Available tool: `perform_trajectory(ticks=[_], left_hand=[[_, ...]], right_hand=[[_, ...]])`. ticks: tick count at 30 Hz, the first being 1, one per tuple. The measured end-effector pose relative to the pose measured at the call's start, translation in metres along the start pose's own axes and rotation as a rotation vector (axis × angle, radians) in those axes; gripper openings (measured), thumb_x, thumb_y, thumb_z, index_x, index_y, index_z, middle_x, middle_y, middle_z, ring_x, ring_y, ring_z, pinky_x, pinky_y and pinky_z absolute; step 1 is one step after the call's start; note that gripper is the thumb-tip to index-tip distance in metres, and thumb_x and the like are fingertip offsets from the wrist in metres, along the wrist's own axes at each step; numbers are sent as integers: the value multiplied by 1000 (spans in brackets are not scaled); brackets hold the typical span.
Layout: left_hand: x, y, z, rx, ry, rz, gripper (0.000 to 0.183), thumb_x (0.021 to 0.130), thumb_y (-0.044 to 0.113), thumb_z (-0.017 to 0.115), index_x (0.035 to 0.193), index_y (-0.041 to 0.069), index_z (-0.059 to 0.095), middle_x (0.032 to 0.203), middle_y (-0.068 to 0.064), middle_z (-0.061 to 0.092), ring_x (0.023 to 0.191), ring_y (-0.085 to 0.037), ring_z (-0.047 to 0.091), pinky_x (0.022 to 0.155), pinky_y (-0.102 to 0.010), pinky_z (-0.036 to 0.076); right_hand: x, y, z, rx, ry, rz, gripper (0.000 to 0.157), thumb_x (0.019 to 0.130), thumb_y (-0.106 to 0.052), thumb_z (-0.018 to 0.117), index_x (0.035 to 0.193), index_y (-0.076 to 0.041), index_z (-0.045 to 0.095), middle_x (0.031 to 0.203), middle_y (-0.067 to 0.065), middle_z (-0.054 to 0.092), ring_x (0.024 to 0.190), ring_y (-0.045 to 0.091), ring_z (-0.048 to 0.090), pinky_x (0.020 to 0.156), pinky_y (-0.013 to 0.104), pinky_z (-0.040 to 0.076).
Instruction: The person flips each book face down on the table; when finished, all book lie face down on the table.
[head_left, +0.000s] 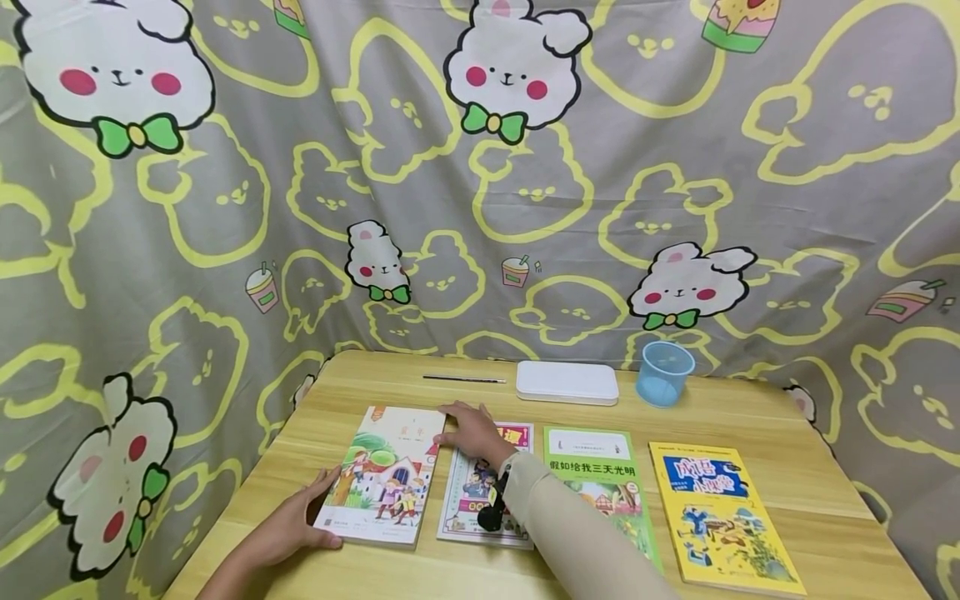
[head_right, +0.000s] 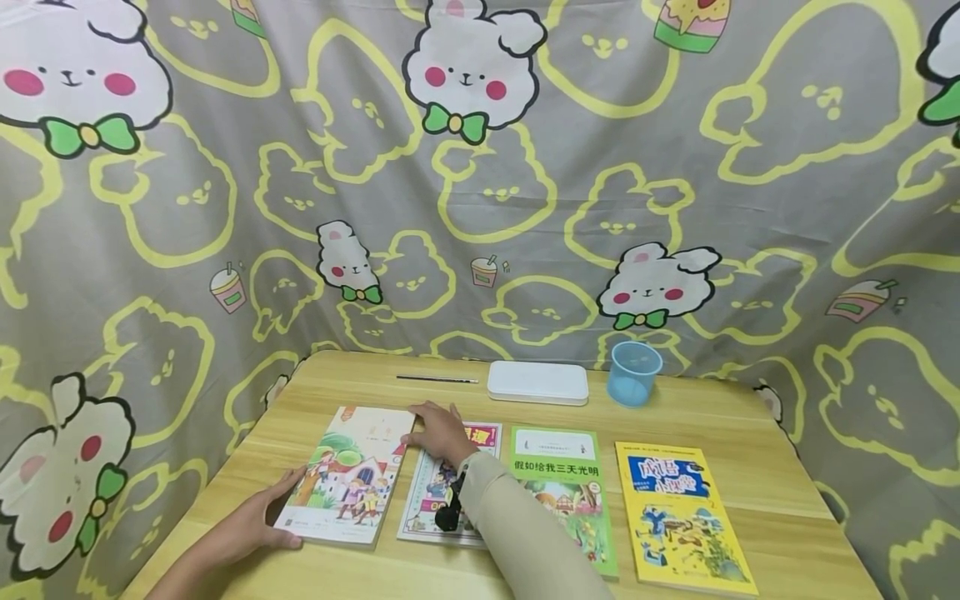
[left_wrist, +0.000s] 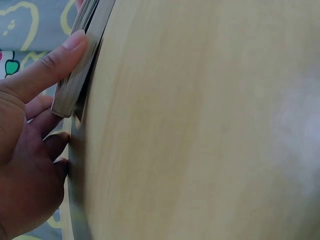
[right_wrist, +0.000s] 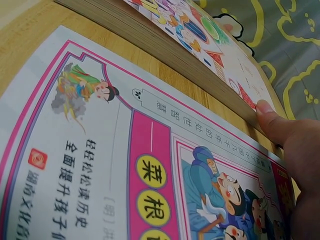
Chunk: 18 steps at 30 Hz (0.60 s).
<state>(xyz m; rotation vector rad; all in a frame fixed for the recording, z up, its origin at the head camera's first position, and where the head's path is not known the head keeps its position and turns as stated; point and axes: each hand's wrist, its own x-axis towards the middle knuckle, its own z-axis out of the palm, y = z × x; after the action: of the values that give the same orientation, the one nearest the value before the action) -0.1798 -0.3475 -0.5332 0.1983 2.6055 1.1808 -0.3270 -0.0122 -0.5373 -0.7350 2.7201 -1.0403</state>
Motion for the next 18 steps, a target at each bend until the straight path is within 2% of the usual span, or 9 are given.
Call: perform_trajectory(ticks=[6,7,9,11,13,15,18], left_hand=[[0,0,-1,-52,2,0,124,69,23,96,164,1,19,164,-38,8,152,-54,2,120,-69,3],[0,0,-1,-58,5,0,124,69,23,96,164,1,19,165,-37,9,153,-53,3,123,-60,4],[-1,1,-2,-89,4,5,124,70,22,96,163,0,18,166,-33,10,154,-50,3,125,-35,9],[-1,2,-3,-117,4,12,123,70,22,95,163,-1,17,167,-30,12,154,-47,5,115,-12,12],[-1,3,-3,-146,-1,23,123,71,22,95,163,-3,17,168,-27,13,154,-45,5,100,2,13],[-1,4,-4,-171,-10,35,122,72,22,94,162,-5,16,168,-28,13,154,-45,6,96,3,16],[-1,6,-4,-195,-25,47,121,75,22,93,162,-7,14,167,-30,11,152,-46,9,98,1,23]], right_hand=[[0,0,0,1,-4,1,63,96,-39,72,153,-17,52,158,7,49,152,28,36,127,58,6],[1,1,0,1,-4,0,63,96,-39,72,152,-17,52,158,7,49,152,28,36,127,58,7],[1,1,0,1,-5,-3,63,96,-39,72,152,-17,52,158,7,49,152,28,35,127,58,7],[1,1,-1,4,-6,-6,63,97,-38,72,152,-17,52,158,7,49,153,28,34,127,58,7],[0,1,-1,8,-10,-7,62,97,-37,71,153,-17,52,158,6,49,153,27,33,127,58,6],[0,0,-1,9,-13,-9,62,98,-37,71,153,-17,51,158,6,49,153,27,33,127,58,5],[0,2,-1,4,-11,-13,62,97,-37,71,153,-16,52,158,7,49,153,27,34,127,59,6]])
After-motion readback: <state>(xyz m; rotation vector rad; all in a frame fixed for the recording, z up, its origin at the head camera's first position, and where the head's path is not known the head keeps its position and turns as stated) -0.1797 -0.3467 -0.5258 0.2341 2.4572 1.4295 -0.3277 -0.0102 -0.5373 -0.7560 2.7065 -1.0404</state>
